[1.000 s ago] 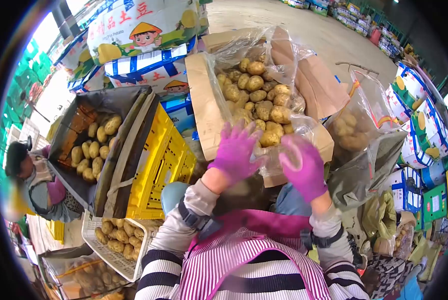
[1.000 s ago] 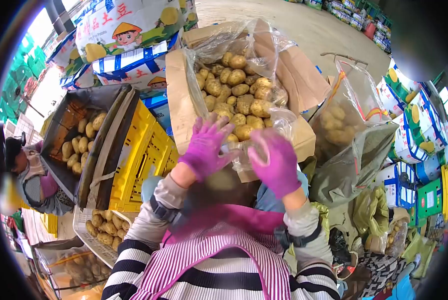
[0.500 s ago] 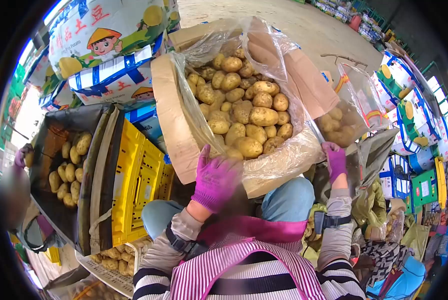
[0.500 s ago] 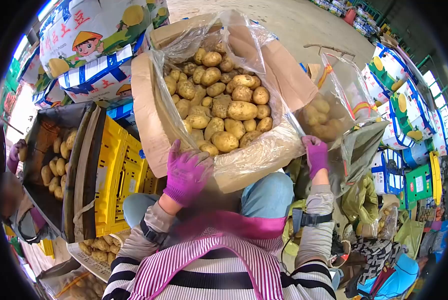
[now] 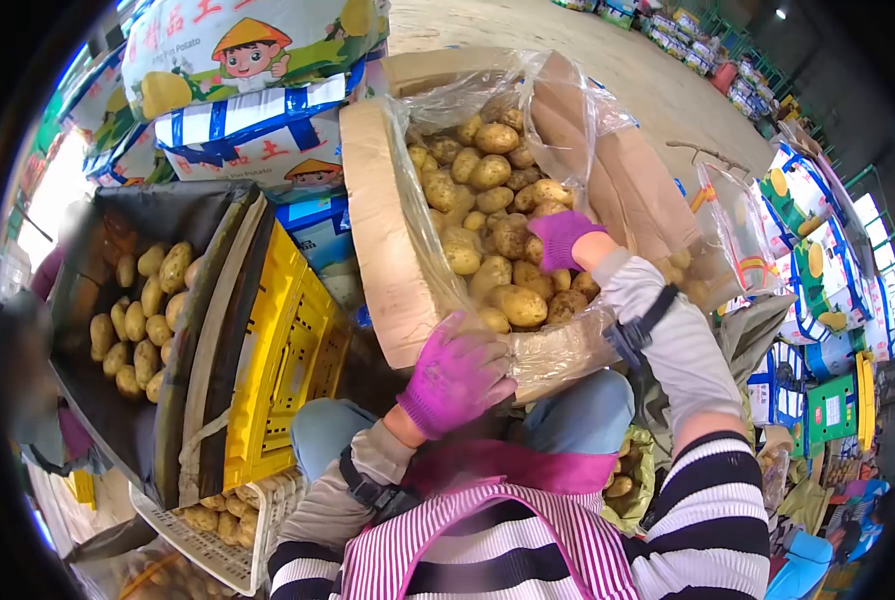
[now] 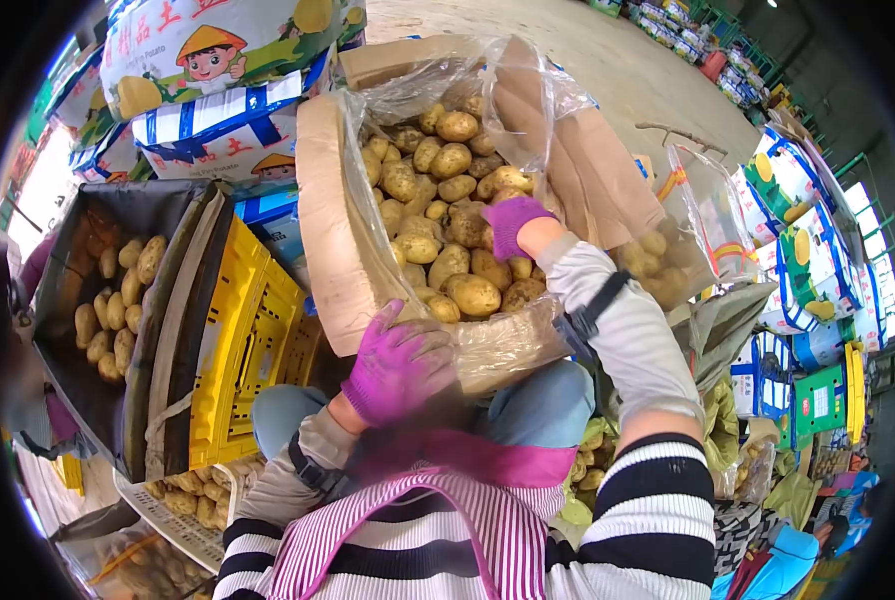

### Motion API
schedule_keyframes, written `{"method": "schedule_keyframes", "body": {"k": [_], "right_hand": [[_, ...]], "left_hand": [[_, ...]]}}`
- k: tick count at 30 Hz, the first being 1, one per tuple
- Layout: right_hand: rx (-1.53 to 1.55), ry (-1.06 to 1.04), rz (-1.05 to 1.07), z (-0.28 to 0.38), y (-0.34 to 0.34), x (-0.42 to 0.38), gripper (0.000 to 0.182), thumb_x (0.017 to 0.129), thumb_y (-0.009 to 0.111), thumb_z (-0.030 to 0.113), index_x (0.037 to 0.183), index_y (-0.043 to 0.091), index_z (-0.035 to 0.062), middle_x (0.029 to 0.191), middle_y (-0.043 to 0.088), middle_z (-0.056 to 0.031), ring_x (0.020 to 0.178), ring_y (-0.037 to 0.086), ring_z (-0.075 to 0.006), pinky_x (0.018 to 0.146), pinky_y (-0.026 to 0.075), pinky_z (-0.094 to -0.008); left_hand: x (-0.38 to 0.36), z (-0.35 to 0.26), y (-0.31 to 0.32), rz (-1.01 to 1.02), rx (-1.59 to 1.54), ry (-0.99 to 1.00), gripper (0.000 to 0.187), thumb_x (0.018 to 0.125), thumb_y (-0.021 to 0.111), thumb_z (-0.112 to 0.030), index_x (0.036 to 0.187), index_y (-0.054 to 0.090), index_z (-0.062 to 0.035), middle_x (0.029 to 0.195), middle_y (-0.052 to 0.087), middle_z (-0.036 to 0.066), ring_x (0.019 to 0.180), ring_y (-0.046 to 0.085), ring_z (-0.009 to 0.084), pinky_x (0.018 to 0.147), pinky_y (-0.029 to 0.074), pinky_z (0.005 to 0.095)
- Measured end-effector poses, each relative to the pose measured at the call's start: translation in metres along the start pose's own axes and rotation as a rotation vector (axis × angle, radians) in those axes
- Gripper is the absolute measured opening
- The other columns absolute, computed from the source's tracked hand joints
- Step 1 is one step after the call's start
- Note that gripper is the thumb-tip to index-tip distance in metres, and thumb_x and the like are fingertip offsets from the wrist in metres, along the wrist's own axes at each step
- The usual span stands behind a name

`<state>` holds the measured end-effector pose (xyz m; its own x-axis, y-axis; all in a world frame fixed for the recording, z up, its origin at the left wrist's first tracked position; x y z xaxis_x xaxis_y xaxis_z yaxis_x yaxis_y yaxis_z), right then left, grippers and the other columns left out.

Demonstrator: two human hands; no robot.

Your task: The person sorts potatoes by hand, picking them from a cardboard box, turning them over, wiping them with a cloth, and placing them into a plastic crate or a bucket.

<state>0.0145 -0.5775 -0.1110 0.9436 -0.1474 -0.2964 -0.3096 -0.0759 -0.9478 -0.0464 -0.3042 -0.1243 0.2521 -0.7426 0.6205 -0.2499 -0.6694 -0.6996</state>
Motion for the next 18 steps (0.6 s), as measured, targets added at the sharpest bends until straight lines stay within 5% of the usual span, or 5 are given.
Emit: {"method": "schedule_keyframes", "body": {"k": [5, 11, 14, 15, 18], "right_hand": [[-0.045, -0.11, -0.149, -0.011, 0.032, 0.01, 0.058, 0.068, 0.077, 0.024, 0.12, 0.06, 0.0049, 0.115, 0.065, -0.0216, 0.109, 0.063, -0.0365, 0.091, 0.051, -0.0423], [1.01, -0.08, -0.285, 0.005, -0.049, -0.085, 0.06, 0.067, 0.086, 0.018, 0.119, 0.059, 0.0012, 0.122, 0.062, -0.0119, 0.116, 0.058, -0.0225, 0.101, 0.044, -0.0338], [1.367, -0.287, -0.415, 0.048, -0.066, -0.129, 0.066, 0.066, 0.087, 0.013, 0.124, 0.056, 0.0011, 0.13, 0.058, -0.01, 0.124, 0.052, -0.02, 0.107, 0.04, -0.0338], [1.481, -0.348, -0.435, 0.062, -0.062, -0.137, 0.07, 0.066, 0.087, 0.011, 0.127, 0.053, 0.0014, 0.133, 0.056, -0.0102, 0.126, 0.051, -0.0204, 0.108, 0.039, -0.0342], [1.572, -0.473, -0.483, 0.096, -0.05, -0.147, 0.076, 0.07, 0.084, 0.009, 0.135, 0.046, 0.0011, 0.139, 0.051, -0.0127, 0.13, 0.048, -0.0217, 0.111, 0.037, -0.0357]], "left_hand": [[-0.003, 0.003, -0.009, -0.021, -0.054, 0.004, 0.034, 0.078, 0.073, -0.022, 0.109, 0.066, -0.013, 0.113, 0.066, 0.002, 0.108, 0.062, 0.0197, 0.111, 0.035, 0.0463], [0.012, -0.004, -0.042, -0.274, -0.236, -0.182, 0.062, 0.083, 0.073, -0.012, 0.139, 0.047, -0.005, 0.134, 0.055, 0.02, 0.108, 0.063, 0.0311, 0.094, 0.051, 0.0431], [0.011, 0.009, -0.025, -0.402, -0.829, -0.605, 0.068, 0.094, 0.066, -0.022, 0.148, 0.03, -0.0029, 0.136, 0.051, 0.023, 0.102, 0.066, 0.0287, 0.075, 0.056, 0.0342], [0.02, 0.007, -0.033, -0.229, -1.186, -0.835, 0.07, 0.099, 0.059, -0.033, 0.151, 0.023, -0.0046, 0.133, 0.054, 0.018, 0.097, 0.067, 0.0226, 0.063, 0.055, 0.0269], [0.023, 0.018, -0.034, -0.065, -1.753, -0.832, 0.065, 0.097, 0.06, -0.022, 0.15, 0.027, -0.0022, 0.126, 0.057, 0.013, 0.088, 0.068, 0.019, 0.069, 0.056, 0.028]]}}
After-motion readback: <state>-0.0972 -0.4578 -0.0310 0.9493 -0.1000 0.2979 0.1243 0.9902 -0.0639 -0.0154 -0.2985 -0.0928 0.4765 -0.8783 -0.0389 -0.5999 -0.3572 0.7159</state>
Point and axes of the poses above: each hand's wrist, its own x-axis towards the middle knuckle, its own y-axis out of the palm, z = x × y, the point moved 4 cm from there along x, towards the middle knuckle
